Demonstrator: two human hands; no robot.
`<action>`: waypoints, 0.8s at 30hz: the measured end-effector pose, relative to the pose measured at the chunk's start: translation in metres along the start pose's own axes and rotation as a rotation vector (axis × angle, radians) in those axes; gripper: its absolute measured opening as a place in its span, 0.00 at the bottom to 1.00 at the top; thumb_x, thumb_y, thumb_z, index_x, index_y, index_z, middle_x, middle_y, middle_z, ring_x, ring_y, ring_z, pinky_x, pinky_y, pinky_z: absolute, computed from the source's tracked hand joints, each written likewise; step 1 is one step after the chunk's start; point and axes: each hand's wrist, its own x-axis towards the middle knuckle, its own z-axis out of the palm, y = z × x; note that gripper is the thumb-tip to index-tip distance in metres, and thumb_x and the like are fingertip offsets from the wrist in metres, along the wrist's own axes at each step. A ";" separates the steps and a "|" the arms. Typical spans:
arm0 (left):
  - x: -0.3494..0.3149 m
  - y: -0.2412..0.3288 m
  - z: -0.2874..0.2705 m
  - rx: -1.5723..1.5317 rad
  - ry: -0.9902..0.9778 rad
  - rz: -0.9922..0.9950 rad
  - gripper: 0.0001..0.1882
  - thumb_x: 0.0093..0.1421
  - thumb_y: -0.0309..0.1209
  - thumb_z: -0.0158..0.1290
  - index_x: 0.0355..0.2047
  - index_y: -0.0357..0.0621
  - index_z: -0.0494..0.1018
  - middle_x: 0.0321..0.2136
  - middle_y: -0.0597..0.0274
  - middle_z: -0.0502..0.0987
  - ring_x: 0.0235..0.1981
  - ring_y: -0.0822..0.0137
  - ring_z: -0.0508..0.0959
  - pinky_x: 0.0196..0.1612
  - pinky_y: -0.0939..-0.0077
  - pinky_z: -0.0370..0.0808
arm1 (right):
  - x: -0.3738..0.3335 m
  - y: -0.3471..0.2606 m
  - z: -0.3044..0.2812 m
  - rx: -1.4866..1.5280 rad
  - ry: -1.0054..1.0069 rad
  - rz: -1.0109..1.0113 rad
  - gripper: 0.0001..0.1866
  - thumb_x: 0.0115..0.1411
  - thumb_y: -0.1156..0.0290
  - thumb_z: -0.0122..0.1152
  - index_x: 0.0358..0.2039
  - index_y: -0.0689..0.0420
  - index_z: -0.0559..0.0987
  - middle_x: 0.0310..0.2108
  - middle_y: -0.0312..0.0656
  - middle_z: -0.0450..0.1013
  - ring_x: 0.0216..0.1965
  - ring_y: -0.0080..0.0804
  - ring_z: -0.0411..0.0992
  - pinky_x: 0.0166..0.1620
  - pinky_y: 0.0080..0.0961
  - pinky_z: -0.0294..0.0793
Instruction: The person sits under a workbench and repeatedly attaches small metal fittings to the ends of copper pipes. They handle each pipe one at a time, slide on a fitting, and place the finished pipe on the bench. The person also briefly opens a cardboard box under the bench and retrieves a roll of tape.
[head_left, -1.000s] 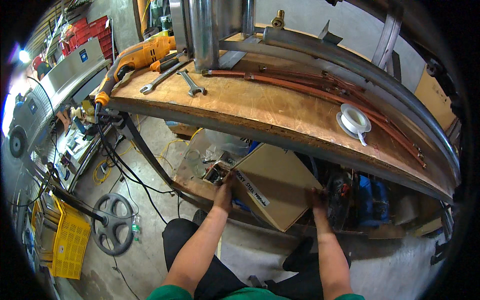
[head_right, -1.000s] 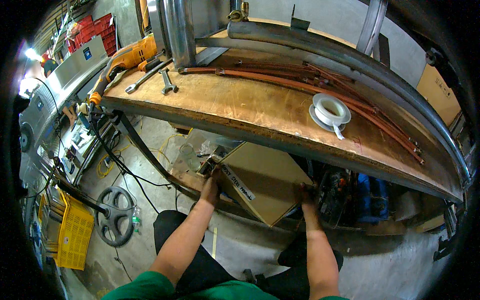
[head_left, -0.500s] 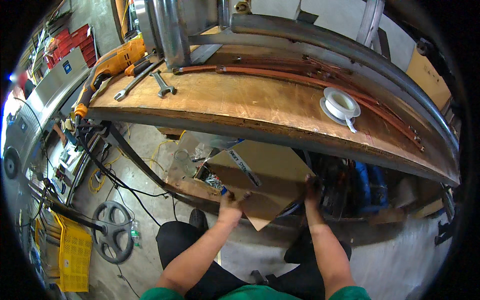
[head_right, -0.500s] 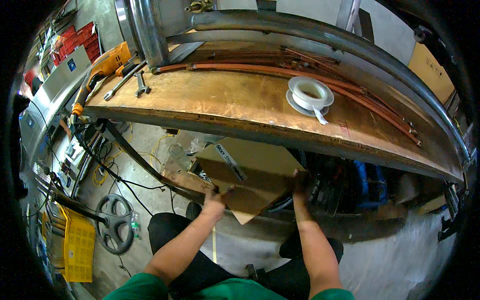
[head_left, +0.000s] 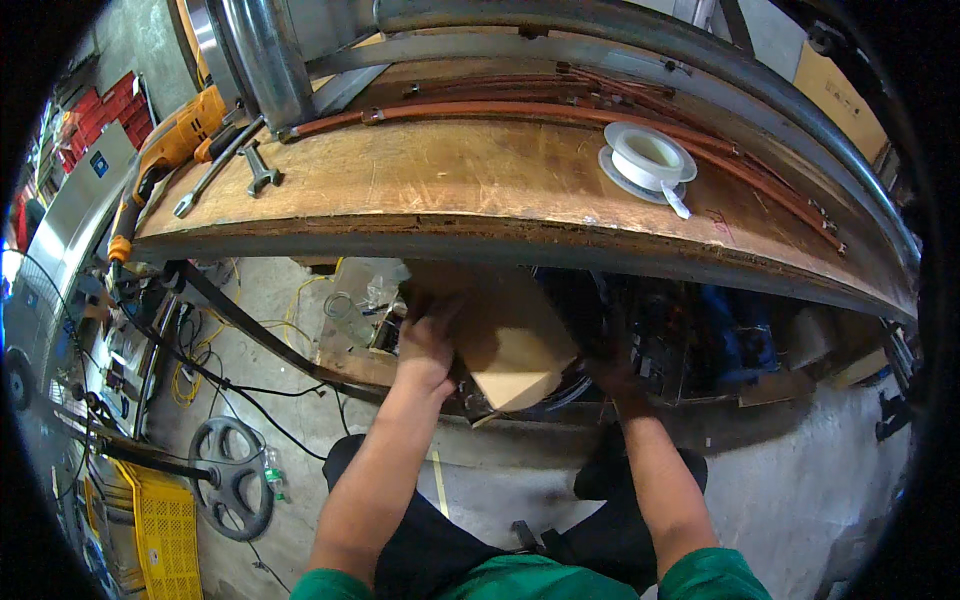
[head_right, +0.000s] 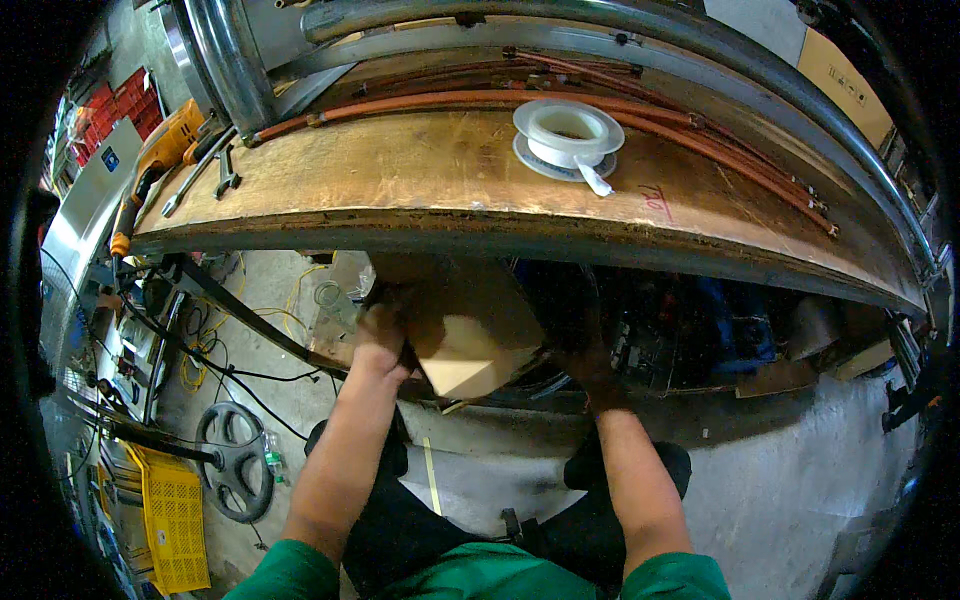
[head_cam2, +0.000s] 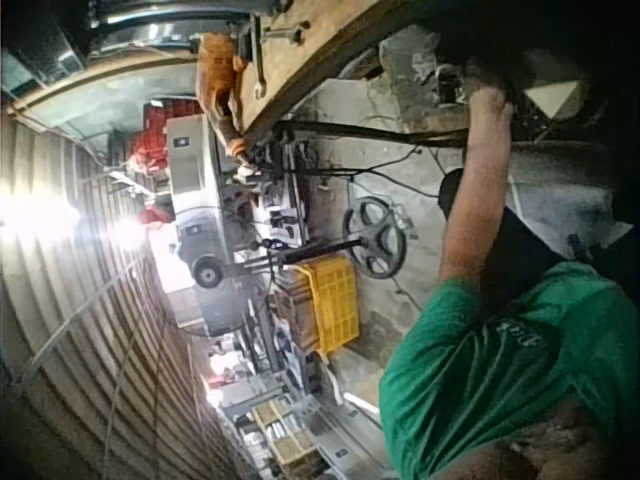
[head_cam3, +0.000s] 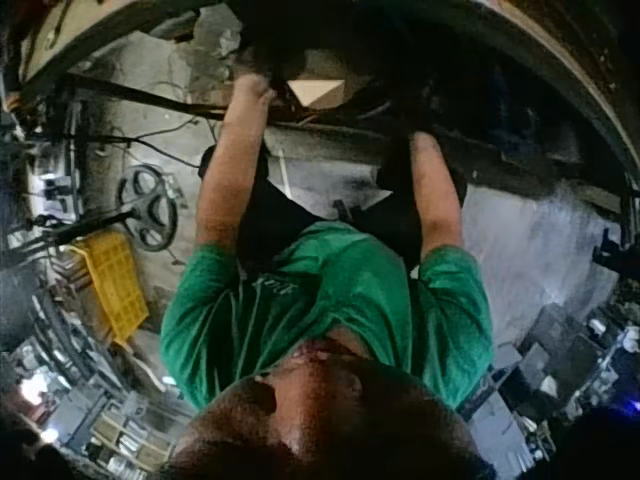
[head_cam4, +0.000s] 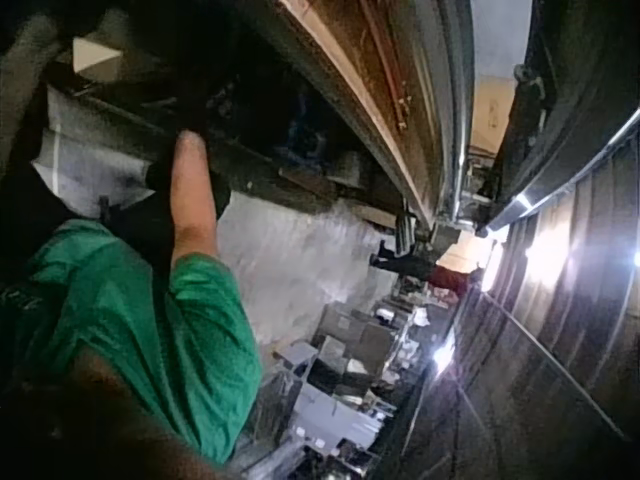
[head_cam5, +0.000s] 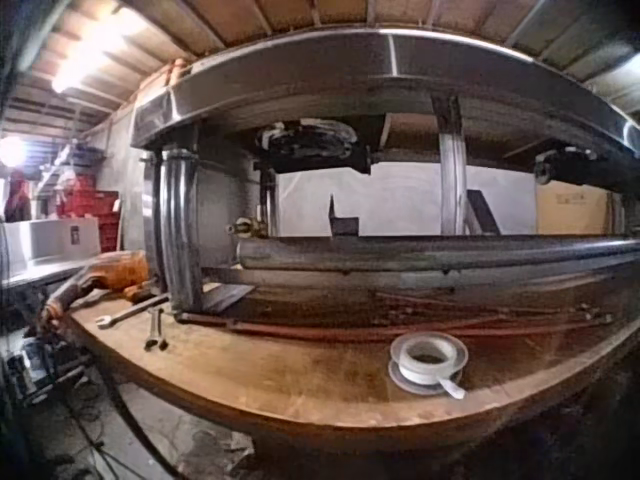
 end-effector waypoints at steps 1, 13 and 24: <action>0.009 -0.004 0.001 0.158 0.006 0.158 0.22 0.62 0.32 0.49 0.56 0.41 0.65 0.52 0.54 0.72 0.52 0.55 0.73 0.55 0.58 0.71 | 0.003 -0.024 0.014 0.050 0.051 -0.092 0.51 0.46 0.66 0.71 0.67 0.53 0.50 0.64 0.46 0.55 0.63 0.42 0.56 0.61 0.37 0.63; 0.065 -0.001 -0.014 1.001 -0.499 -0.022 0.33 0.50 0.39 0.62 0.57 0.53 0.67 0.56 0.52 0.67 0.62 0.56 0.61 0.66 0.58 0.53 | 0.010 -0.048 0.013 0.216 0.176 -0.087 0.47 0.49 0.64 0.71 0.64 0.56 0.54 0.60 0.44 0.59 0.61 0.36 0.57 0.62 0.32 0.56; 0.004 -0.067 -0.019 1.438 -0.710 0.603 0.31 0.47 0.39 0.63 0.52 0.44 0.69 0.48 0.44 0.72 0.49 0.43 0.71 0.52 0.52 0.68 | 0.020 -0.007 -0.004 0.070 0.404 -0.125 0.21 0.56 0.63 0.64 0.46 0.58 0.67 0.34 0.30 0.59 0.36 0.24 0.57 0.44 0.20 0.61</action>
